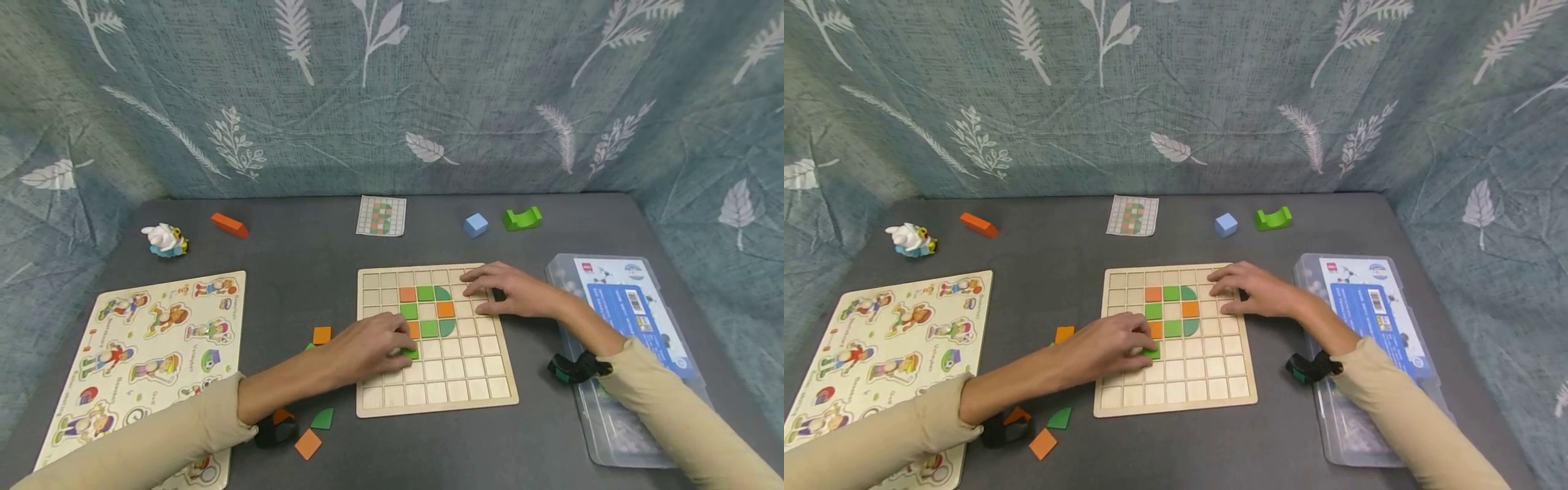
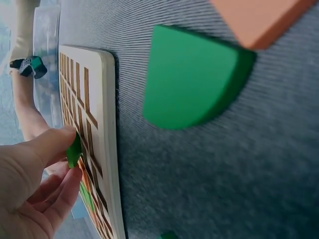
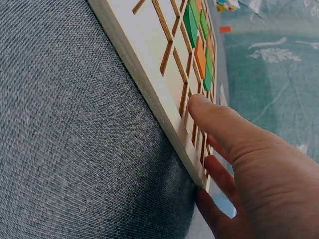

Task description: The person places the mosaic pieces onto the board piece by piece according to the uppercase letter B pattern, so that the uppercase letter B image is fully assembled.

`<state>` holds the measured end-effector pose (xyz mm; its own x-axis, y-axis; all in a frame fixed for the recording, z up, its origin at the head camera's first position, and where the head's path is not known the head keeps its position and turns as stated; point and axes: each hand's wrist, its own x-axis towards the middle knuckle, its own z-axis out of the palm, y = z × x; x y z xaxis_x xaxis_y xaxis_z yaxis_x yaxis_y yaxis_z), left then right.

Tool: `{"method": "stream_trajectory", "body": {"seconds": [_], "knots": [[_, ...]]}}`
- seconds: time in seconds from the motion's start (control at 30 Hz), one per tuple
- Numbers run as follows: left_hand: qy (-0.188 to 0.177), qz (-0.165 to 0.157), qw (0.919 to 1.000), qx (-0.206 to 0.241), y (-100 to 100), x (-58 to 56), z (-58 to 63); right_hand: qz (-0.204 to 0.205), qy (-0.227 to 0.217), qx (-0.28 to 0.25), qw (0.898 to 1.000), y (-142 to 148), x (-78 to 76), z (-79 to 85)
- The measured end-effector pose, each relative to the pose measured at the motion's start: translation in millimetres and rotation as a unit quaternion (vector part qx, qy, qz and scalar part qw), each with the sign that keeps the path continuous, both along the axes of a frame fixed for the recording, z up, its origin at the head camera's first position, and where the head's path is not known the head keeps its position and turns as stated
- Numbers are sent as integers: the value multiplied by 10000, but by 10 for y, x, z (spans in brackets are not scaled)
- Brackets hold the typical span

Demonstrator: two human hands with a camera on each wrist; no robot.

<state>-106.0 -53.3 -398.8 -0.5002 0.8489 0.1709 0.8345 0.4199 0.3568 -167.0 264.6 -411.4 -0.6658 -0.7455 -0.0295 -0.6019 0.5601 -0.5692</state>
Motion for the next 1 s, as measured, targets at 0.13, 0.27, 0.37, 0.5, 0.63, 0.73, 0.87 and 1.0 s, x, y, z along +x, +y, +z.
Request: {"method": "stream_trajectory", "body": {"seconds": [0.13,0.27,0.37,0.5,0.63,0.73,0.87,1.0], "knots": [[71,-46,9999,-96,72,-2,0,-5,32,11,10000,5,4,-8],[150,-71,9998,-145,109,-4,25,-8,51,20,10000,12,5,-20],[121,-53,9998,-176,111,0,34,-3,27,8,10000,12,11,-26],[114,1,9998,-189,107,8,30,6,3,-18,10000,5,19,-26],[434,54,9986,-283,104,15,8,1,2,-9,10000,2,14,-27],[796,69,9958,-451,83,24,8,-14,18,7,10000,-1,4,-26],[680,160,9963,-493,-66,31,75,-13,25,3,10000,-12,-10,-19],[-19,644,9976,-252,-424,-30,142,1,23,5,10000,-19,-15,-17]]}}
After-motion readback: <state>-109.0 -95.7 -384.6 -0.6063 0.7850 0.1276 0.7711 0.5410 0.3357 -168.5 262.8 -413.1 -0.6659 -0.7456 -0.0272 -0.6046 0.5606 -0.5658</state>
